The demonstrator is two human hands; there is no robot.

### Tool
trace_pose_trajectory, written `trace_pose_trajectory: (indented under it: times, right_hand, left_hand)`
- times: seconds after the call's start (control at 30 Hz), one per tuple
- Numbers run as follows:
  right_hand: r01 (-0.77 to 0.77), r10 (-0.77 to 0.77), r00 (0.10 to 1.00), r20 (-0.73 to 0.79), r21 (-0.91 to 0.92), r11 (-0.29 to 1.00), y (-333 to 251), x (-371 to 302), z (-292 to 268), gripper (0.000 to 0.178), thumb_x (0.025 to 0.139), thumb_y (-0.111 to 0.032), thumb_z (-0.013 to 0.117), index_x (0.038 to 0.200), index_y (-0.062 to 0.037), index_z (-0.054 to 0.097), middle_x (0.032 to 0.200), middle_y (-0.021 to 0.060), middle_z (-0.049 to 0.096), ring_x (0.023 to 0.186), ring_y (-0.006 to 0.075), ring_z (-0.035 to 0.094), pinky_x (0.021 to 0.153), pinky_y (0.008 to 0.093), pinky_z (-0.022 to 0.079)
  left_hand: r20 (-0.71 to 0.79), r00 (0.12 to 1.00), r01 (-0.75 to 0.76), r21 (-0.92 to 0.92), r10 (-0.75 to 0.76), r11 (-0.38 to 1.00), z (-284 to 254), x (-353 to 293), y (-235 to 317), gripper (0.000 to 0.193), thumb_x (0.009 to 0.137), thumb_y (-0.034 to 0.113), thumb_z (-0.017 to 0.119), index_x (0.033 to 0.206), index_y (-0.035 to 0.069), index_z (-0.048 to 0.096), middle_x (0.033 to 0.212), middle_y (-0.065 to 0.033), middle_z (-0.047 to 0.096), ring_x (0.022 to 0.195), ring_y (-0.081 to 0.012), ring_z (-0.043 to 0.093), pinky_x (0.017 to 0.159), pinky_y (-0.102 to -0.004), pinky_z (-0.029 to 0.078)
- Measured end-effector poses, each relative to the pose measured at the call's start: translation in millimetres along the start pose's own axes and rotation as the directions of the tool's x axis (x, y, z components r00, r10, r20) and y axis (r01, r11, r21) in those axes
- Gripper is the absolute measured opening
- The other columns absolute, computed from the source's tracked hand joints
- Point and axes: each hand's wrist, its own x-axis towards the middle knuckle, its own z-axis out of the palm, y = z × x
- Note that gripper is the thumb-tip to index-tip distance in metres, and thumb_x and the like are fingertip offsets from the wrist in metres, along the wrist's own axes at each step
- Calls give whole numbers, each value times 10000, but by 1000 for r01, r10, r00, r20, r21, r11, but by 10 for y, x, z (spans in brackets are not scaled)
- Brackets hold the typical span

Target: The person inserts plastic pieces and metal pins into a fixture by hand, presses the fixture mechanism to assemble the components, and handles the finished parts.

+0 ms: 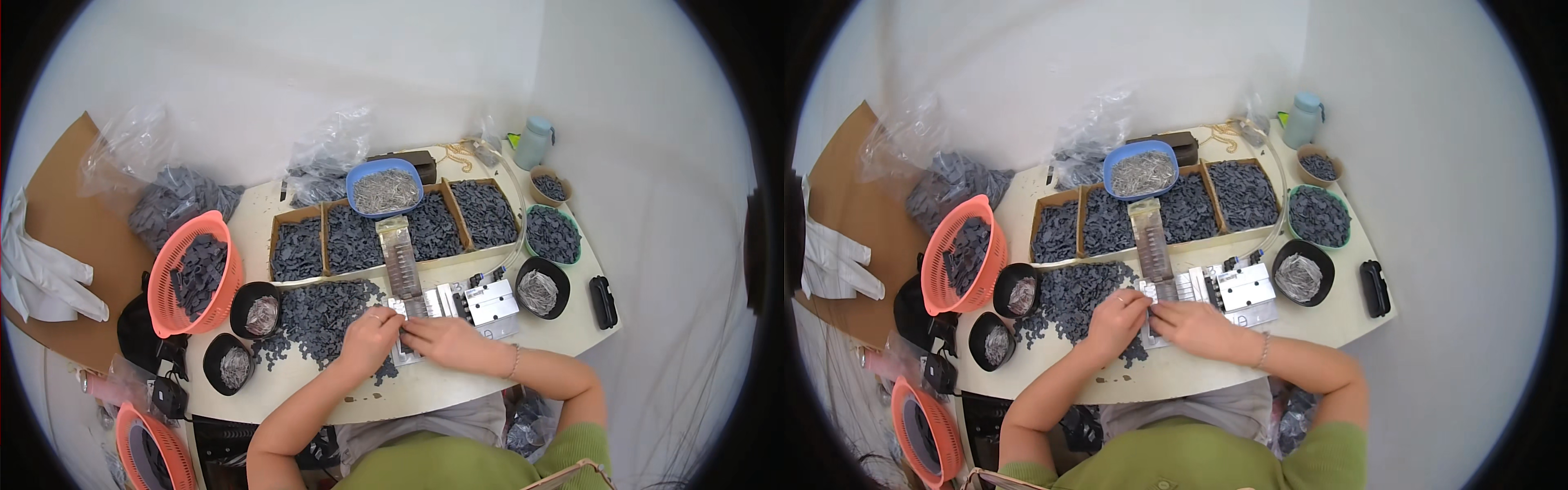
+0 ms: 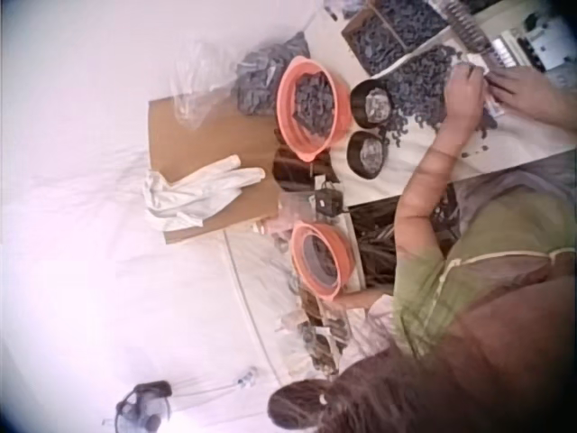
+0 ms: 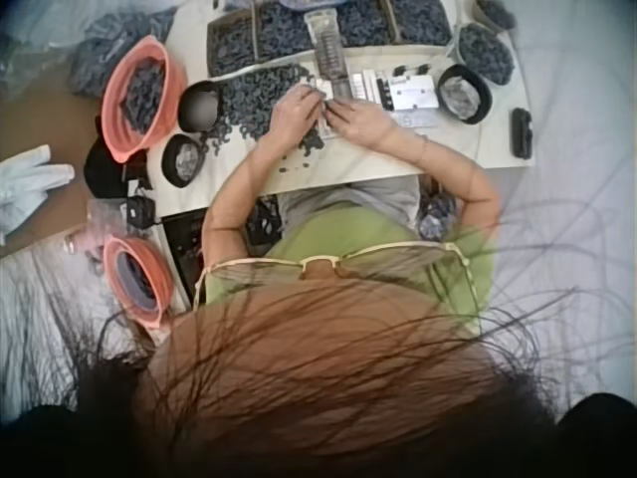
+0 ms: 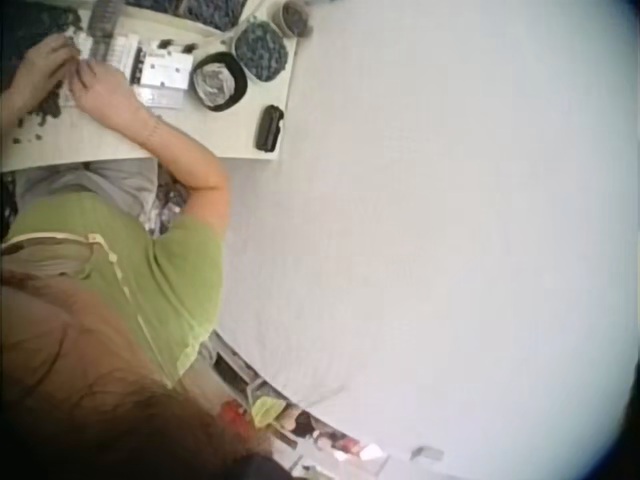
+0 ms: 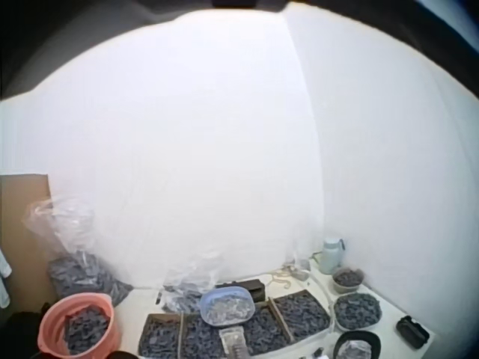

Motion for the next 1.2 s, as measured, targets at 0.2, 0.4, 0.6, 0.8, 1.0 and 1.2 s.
trace_pose_trajectory:
  times: [0.2, 0.4, 0.6, 0.8, 1.0, 1.2]
  right_hand:
    - [-249, 267, 963, -40, 248, 936, 321, 131, -236, 245, 725, -31, 635, 969, -54, 656, 916, 96, 673, 827, 275, 641, 715, 380, 526]
    - [-99, 101, 995, 26, -56, 993, 470, 796, 266, 126, 722, -128, 607, 824, -80, 662, 824, 81, 678, 786, 233, 644, 693, 364, 498]
    - [35, -3, 989, 150, -209, 977, 442, 1072, 590, 87, 712, -161, 597, 708, -86, 642, 659, 60, 644, 689, 211, 651, 656, 343, 500]
    - [-172, 167, 985, 43, 183, 968, 417, 734, 96, 119, 768, -76, 610, 873, -51, 659, 782, 93, 642, 743, 272, 639, 703, 358, 514]
    - [-356, 317, 933, 173, 292, 888, 347, 186, -78, 122, 795, -88, 664, 913, -58, 668, 920, 92, 648, 873, 269, 623, 770, 360, 505]
    - [-238, 238, 971, -4, 28, 971, 339, 126, -17, 131, 756, -91, 554, 873, -50, 596, 843, 87, 575, 830, 250, 574, 728, 347, 496]
  left_hand:
    - [284, 931, -329, 377, 230, 866, 117, -70, 143, 362, 716, 78, 568, 1036, -84, 612, 1044, -181, 611, 953, -263, 592, 757, -311, 528]
    - [278, 956, -199, 378, 95, 904, 112, -225, 267, 463, 757, 104, 547, 1173, -98, 547, 1218, -243, 540, 1128, -340, 531, 950, -376, 455]
    - [230, 973, -93, 228, 39, 969, 94, -284, 305, 560, 780, 212, 646, 1214, -113, 505, 1258, -259, 502, 1189, -378, 483, 1025, -432, 382]
    - [152, 986, -89, 149, 66, 985, -12, -235, 162, 428, 794, 209, 640, 1110, -71, 571, 1142, -213, 568, 1090, -363, 539, 947, -424, 435]
    - [50, 993, 75, 430, -107, 900, -354, 11, -496, 65, 726, 50, 552, 767, 28, 598, 823, -125, 555, 832, -283, 555, 710, -383, 463]
    - [68, 988, 100, 424, -141, 900, -450, -38, -531, 75, 708, 4, 562, 755, 12, 621, 798, -122, 577, 798, -286, 577, 718, -377, 487]
